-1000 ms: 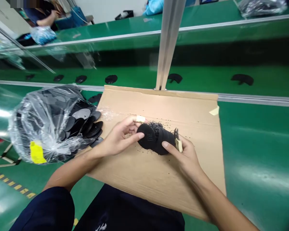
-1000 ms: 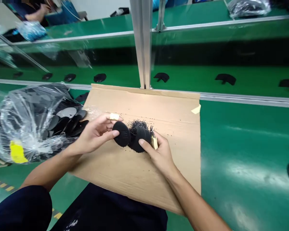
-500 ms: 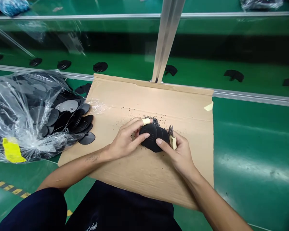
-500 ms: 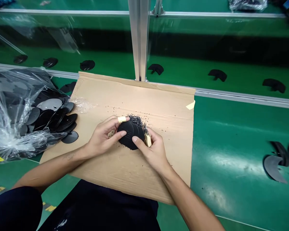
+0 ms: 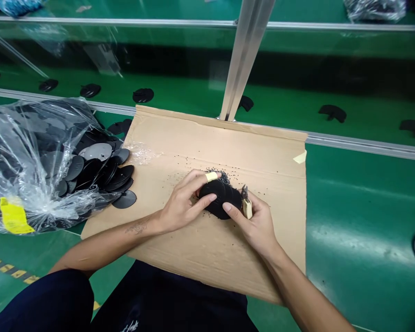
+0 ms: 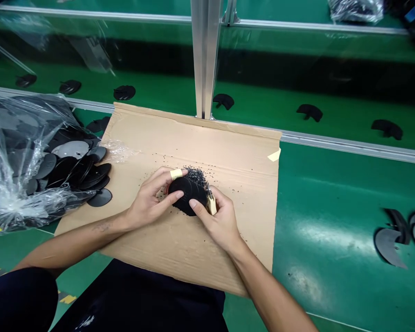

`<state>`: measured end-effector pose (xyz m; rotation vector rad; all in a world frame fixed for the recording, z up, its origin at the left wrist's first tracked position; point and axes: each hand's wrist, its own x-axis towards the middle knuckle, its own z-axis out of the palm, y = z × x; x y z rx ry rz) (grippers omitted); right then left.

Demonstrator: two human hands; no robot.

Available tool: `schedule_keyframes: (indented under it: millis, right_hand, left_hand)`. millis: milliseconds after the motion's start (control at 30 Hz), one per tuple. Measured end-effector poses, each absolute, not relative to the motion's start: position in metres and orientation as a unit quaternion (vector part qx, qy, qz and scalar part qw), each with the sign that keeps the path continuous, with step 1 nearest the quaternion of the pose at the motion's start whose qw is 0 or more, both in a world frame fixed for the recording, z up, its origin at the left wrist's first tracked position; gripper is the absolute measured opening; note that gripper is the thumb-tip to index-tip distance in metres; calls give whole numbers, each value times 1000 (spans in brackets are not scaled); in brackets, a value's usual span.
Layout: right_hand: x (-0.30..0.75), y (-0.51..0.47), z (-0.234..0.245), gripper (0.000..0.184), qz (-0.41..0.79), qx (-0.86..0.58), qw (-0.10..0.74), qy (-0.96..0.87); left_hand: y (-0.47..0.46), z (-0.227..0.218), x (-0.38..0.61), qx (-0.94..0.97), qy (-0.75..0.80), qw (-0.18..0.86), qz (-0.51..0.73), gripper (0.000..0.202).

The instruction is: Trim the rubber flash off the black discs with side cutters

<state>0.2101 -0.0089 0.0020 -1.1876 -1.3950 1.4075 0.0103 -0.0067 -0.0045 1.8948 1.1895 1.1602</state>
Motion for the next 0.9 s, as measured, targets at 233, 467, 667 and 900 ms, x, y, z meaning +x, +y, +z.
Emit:
schedule_keyframes:
  millis: [233, 467, 667, 900]
  right_hand:
    - [210, -12, 5, 22, 460, -463, 422, -629]
    - [214, -7, 5, 11, 375, -429, 425, -704]
    - [217, -7, 7, 11, 345, -424, 434, -716]
    - [218, -8, 4, 6, 313, -382, 417, -763]
  left_hand:
    - [-5, -9, 10, 683, 412, 439, 412, 26]
    - [0, 4, 3, 763, 369, 339, 408, 15]
    - [-2, 6, 3, 790, 355, 312, 391, 14]
    - [-7, -1, 8, 817, 329, 269, 391, 11]
